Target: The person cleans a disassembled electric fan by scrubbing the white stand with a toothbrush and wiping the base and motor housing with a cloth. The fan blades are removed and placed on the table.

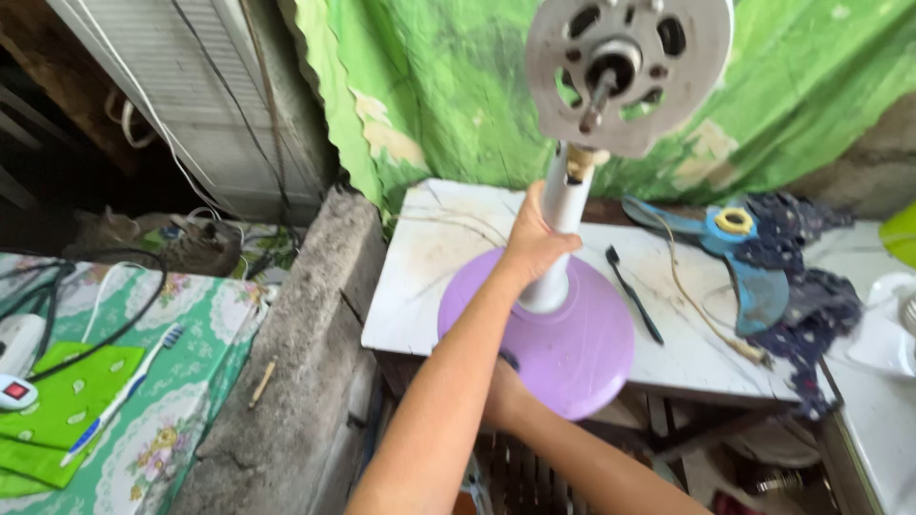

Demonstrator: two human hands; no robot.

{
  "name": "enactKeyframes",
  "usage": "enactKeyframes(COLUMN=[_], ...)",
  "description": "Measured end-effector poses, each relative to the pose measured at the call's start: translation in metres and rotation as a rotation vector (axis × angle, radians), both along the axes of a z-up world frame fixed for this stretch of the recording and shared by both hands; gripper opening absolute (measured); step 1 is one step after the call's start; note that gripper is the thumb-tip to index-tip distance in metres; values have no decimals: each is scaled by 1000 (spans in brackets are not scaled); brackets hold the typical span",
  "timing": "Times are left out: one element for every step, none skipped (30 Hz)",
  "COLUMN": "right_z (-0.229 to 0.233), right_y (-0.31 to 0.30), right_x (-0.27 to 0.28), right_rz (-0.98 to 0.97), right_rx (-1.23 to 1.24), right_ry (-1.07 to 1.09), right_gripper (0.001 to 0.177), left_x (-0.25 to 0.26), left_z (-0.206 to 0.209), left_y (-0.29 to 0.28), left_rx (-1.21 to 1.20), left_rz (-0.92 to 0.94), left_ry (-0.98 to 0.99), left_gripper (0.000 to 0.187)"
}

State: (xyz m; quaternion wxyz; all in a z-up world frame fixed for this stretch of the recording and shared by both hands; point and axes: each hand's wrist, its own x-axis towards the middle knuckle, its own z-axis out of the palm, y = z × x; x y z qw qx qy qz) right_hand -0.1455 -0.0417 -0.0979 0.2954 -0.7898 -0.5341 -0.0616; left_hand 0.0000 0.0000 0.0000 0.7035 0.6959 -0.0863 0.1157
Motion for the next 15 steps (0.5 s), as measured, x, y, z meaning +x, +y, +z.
enactKeyframes(right_z=[-8,-15,-19,-22,-21,-18,-14,-7,-1,4,9,11,8,0,-7], right_y=[-15,-38,-62,-87,-115,-141,-165,-182,-192,-194,-191,-182,-171,-153,-135], right_x=[-19,-32,-35,-35,-29,-22,-12,-1,10,19,28,33,27,21,17], right_rz=[20,39,55,70,71,72,-216,-503,-791,-1079,-1044,-994,-930,-1056,-1163], right_rx=[16,31,-30,-93,2,96,19,-60,-48,-34,221,477,725,674,621], right_ry=[-39,-78,-179,-280,-237,-193,-4,186,239,290,408,519,637,863,1088], right_gripper=[37,37,28,20,34,50,49,49,44,41,41,45,52,54,57], left_x=[-2,-3,-2,-1,-1,0,1,2,2,2,6,10,7,2,4], left_z=[0,-1,0,0,-1,-2,-3,-5,-7,-9,-7,-6,-10,-13,-11], left_y=[2,3,3,3,1,0,-1,-1,-2,-1,-1,-1,-1,-2,0], left_rx=[3,7,11,10,7,4,-21,-45,-71,-43,-17,10,0,-10,-14], left_rz=[6,12,19,21,25,29,22,15,6,22,35,48,47,47,49], left_ry=[-20,-41,-68,-82,-95,-108,-109,-109,-109,-127,-154,-182,-151,-119,-99], left_gripper=[85,84,83,82,81,80,81,81,82,80,78,77,77,78,78])
